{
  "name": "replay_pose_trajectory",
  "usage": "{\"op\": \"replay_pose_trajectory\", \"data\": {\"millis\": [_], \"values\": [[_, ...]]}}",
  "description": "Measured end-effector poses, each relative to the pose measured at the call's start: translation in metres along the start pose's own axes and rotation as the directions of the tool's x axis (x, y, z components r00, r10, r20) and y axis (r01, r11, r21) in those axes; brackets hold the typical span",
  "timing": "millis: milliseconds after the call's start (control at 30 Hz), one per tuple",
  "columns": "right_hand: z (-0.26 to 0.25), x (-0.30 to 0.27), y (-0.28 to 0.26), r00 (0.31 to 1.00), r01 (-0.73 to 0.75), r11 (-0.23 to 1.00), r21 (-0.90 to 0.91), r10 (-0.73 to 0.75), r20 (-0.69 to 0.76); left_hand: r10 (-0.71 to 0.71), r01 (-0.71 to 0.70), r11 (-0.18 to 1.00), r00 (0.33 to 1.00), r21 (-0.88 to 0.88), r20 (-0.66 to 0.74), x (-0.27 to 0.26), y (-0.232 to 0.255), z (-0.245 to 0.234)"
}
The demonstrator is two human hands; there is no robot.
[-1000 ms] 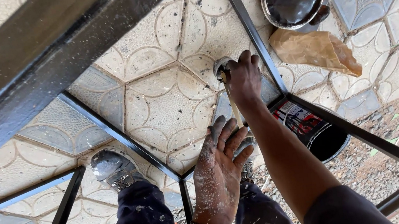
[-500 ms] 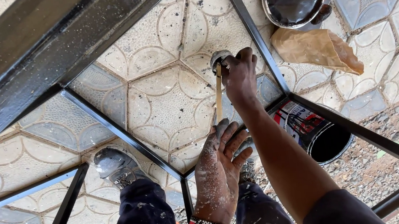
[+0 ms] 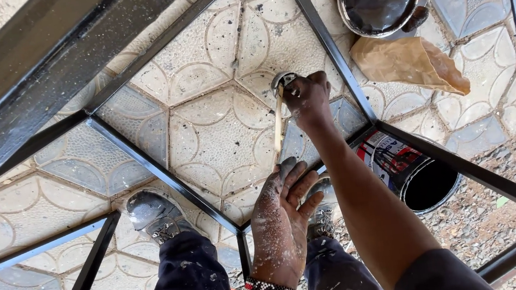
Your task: Applying paint or filler to the joints of a metal frame with fingers and then using a brush to paint.
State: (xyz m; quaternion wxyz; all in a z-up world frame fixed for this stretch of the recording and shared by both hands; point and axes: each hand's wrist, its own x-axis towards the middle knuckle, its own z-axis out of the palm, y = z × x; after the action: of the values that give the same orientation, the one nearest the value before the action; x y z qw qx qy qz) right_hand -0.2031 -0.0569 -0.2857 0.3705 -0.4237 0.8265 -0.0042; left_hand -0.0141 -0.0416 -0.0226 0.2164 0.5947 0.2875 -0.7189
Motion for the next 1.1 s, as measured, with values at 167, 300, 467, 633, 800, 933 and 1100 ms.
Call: {"op": "replay_pose_trajectory", "data": {"millis": [167, 300, 467, 633, 800, 933, 1100], "values": [[-0.004, -0.017, -0.015, 0.996, 0.012, 0.991, 0.13, 0.0, -0.091, -0.009, 0.009, 1.0, 1.0, 0.002, -0.029, -0.003, 0.001, 0.002], [0.009, -0.019, -0.01, 0.995, -0.019, 0.999, 0.028, 0.022, -0.096, 0.003, -0.003, 1.0, 0.999, 0.0, -0.036, -0.003, 0.0, 0.001], [0.016, -0.019, -0.001, 0.974, 0.0, 1.0, 0.02, 0.005, -0.225, -0.012, 0.011, 1.0, 0.996, -0.012, -0.087, 0.0, -0.001, 0.001], [0.025, -0.014, 0.026, 0.929, 0.082, 0.985, 0.15, -0.021, -0.37, 0.001, 0.001, 1.0, 0.998, 0.028, -0.064, -0.004, 0.0, -0.001], [-0.004, -0.01, 0.021, 0.926, -0.094, 0.404, 0.91, 0.372, -0.069, -0.004, 0.006, 0.999, 0.999, 0.051, -0.043, -0.005, -0.003, 0.002], [0.005, 0.024, 0.054, 0.925, -0.083, 0.251, 0.964, 0.379, -0.019, 0.014, -0.029, 0.989, 0.994, 0.148, 0.105, -0.009, 0.0, 0.012], [-0.011, 0.055, 0.059, 0.938, -0.153, 0.319, 0.935, 0.346, 0.035, 0.041, -0.059, 0.985, 0.993, 0.161, 0.113, -0.007, 0.001, 0.016]]}}
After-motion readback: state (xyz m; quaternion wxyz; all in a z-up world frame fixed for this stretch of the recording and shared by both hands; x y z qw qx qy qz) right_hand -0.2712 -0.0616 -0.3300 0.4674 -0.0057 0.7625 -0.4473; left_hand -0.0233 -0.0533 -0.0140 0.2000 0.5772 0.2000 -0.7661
